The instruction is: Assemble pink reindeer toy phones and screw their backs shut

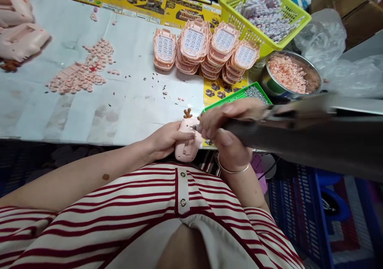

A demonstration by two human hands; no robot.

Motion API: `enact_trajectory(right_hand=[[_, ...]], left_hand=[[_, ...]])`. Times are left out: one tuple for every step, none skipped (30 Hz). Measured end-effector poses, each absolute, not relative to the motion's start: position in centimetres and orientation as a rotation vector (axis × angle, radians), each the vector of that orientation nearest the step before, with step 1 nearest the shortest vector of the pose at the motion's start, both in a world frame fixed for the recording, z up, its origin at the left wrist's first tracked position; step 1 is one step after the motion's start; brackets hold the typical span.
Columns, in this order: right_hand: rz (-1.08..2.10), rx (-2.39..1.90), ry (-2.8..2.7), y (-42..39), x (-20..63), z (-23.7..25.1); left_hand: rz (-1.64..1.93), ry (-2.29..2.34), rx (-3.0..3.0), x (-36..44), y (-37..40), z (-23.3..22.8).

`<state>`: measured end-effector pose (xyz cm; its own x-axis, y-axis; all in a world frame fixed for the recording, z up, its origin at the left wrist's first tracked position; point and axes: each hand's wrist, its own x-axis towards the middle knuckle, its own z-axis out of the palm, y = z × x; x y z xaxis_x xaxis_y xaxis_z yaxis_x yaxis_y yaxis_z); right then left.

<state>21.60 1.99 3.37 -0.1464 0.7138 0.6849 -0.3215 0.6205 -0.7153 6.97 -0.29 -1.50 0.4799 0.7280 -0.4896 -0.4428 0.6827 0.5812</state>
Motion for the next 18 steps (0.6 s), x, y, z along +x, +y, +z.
enact_trajectory(right_hand=[[0.917, -0.333, -1.423, 1.9, 22.2, 3.9], [0.896, -0.332, -1.39, 1.8, 22.9, 4.3], [0.872, -0.351, -1.364, 1.8, 23.6, 4.5], [0.844, -0.381, -1.348, 1.8, 24.4, 4.6], [0.81, -0.416, -1.337, 1.8, 25.1, 4.4], [0.777, -0.458, -1.33, 1.9, 25.8, 4.1], [0.745, -0.492, -1.327, 1.9, 26.4, 3.6], [0.719, -0.522, -1.33, 1.9, 26.8, 2.9], [0.702, -0.554, -1.336, 1.9, 27.2, 2.3], [0.692, -0.572, -1.34, 1.8, 27.4, 1.6], [0.691, -0.587, -1.342, 1.8, 27.6, 1.0], [0.697, -0.601, -1.346, 1.8, 27.8, 0.4], [0.701, -0.611, -1.348, 1.8, 27.9, -0.2], [0.705, -0.622, -1.352, 1.8, 28.0, -0.7], [0.708, -0.639, -1.359, 1.9, 28.1, -1.1], [0.709, -0.66, -1.367, 2.0, 28.1, -1.5], [0.709, -0.682, -1.374, 2.1, 28.2, -1.8], [0.707, -0.703, -1.378, 2.2, 28.3, -2.1]], left_hand=[[0.745, 0.8, 0.383, 6.8, -0.3, -1.4], [0.767, 0.815, 0.351, 6.7, -0.2, -1.4], [0.797, 0.83, 0.313, 6.6, -0.2, -1.4], [0.83, 0.841, 0.274, 6.4, -0.2, -1.4], [0.857, 0.845, 0.239, 6.3, -0.1, -1.4], [0.876, 0.845, 0.211, 6.2, -0.1, -1.3], [0.885, 0.842, 0.193, 6.2, -0.1, -1.3], [0.89, 0.839, 0.187, 6.2, -0.2, -1.2], [0.892, 0.837, 0.188, 6.3, -0.2, -1.2], [0.892, 0.839, 0.195, 6.3, -0.3, -1.1], [0.889, 0.845, 0.205, 6.4, -0.3, -1.1], [0.882, 0.854, 0.215, 6.5, -0.4, -1.0], [0.875, 0.862, 0.224, 6.5, -0.4, -1.0], [0.868, 0.87, 0.232, 6.5, -0.5, -1.1], [0.859, 0.875, 0.239, 6.5, -0.5, -1.1], [0.852, 0.879, 0.246, 6.5, -0.5, -1.2], [0.848, 0.882, 0.253, 6.4, -0.5, -1.2], [0.845, 0.884, 0.259, 6.4, -0.5, -1.3]])
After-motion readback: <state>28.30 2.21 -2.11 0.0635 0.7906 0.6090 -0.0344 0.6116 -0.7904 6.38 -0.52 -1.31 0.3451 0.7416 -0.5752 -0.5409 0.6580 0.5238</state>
